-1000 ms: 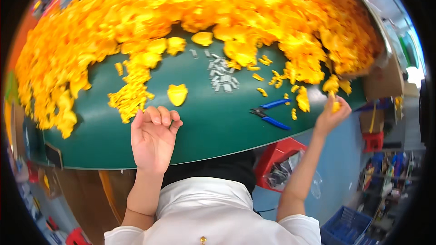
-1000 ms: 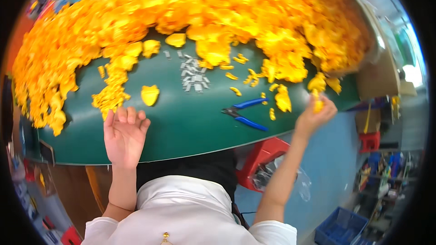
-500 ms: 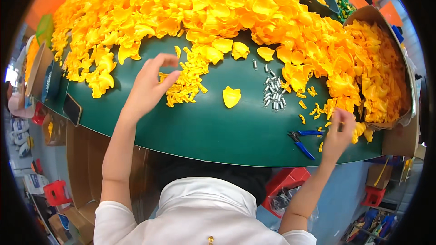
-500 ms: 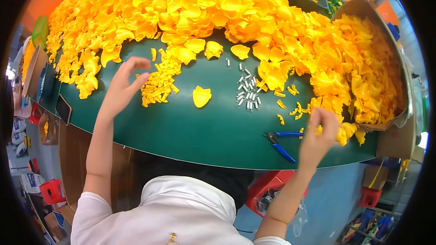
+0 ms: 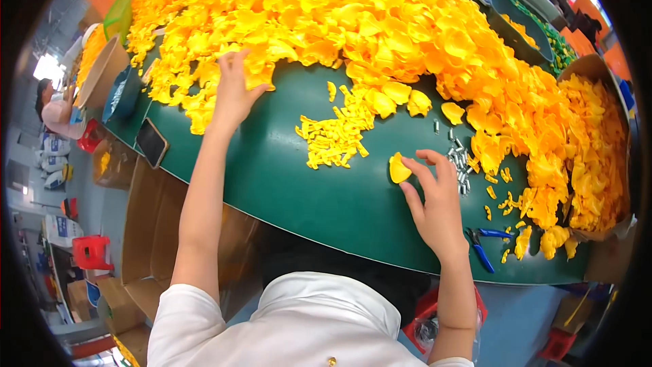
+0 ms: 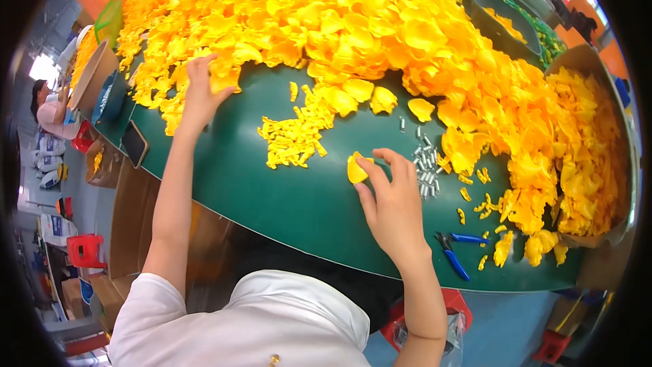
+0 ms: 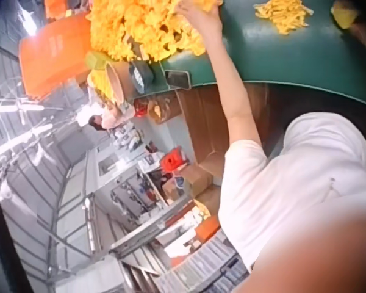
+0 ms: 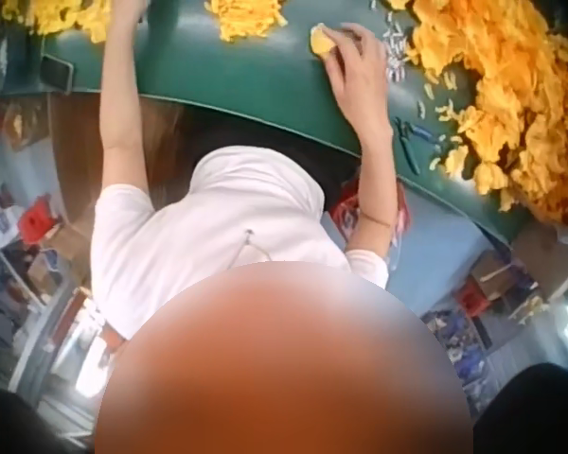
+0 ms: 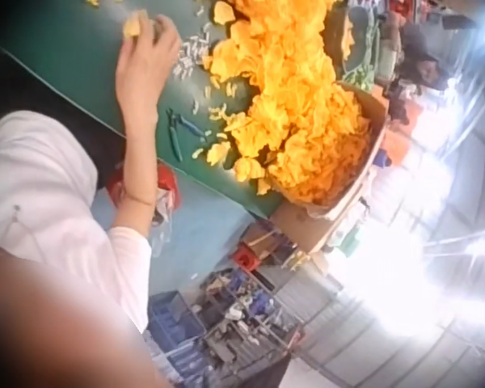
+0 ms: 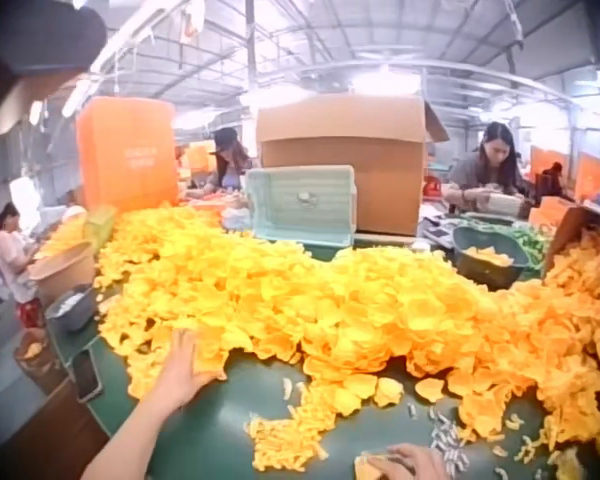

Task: Assembling small yellow toy ducks by joining plastic components and pins on a factory workbench.

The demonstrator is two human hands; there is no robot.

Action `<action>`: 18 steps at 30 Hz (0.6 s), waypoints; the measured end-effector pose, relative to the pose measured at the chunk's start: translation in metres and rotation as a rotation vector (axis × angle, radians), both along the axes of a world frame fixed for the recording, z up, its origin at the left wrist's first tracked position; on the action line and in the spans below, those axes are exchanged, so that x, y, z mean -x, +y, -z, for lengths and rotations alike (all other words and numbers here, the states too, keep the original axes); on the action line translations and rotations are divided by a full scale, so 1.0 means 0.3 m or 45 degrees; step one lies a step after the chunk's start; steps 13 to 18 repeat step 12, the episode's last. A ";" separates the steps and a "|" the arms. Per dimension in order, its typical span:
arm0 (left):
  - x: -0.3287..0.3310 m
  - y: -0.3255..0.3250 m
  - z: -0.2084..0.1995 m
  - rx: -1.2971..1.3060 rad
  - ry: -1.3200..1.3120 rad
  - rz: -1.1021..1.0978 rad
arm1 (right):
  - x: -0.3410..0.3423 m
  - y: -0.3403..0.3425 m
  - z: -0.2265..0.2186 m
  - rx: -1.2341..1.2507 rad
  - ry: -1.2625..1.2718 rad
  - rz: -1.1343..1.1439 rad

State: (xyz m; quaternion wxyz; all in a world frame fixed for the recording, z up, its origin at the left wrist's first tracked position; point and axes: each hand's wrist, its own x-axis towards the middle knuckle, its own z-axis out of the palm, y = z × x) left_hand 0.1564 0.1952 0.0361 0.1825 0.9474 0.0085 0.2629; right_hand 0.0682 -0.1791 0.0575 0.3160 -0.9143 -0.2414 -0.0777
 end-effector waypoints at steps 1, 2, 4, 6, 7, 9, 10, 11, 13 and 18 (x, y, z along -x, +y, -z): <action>0.015 0.014 0.002 -0.077 -0.061 -0.009 | -0.005 -0.006 -0.004 -0.054 0.016 0.046; 0.030 0.029 -0.001 -0.139 -0.122 0.000 | -0.009 -0.033 -0.010 -0.029 0.026 0.084; 0.078 0.045 -0.042 -0.204 -0.004 -0.008 | -0.029 -0.105 -0.018 -0.116 0.033 0.262; 0.123 0.037 -0.085 -0.194 0.042 -0.091 | -0.061 -0.177 -0.011 -0.062 -0.008 0.404; 0.121 0.060 -0.077 -0.102 0.089 -0.126 | -0.069 -0.201 -0.016 -0.079 0.028 0.432; 0.129 0.104 -0.086 -0.022 0.139 -0.164 | -0.101 -0.212 -0.014 -0.107 0.066 0.459; 0.125 0.110 -0.095 0.467 0.285 -0.166 | -0.126 -0.210 -0.006 -0.076 0.080 0.443; 0.129 0.108 -0.118 0.949 0.427 -0.174 | -0.149 -0.207 -0.008 -0.053 0.092 0.418; 0.136 0.099 -0.130 0.943 0.430 -0.164 | -0.167 -0.197 -0.009 -0.057 0.092 0.428; 0.136 0.099 -0.130 0.943 0.430 -0.164 | -0.167 -0.197 -0.009 -0.057 0.092 0.428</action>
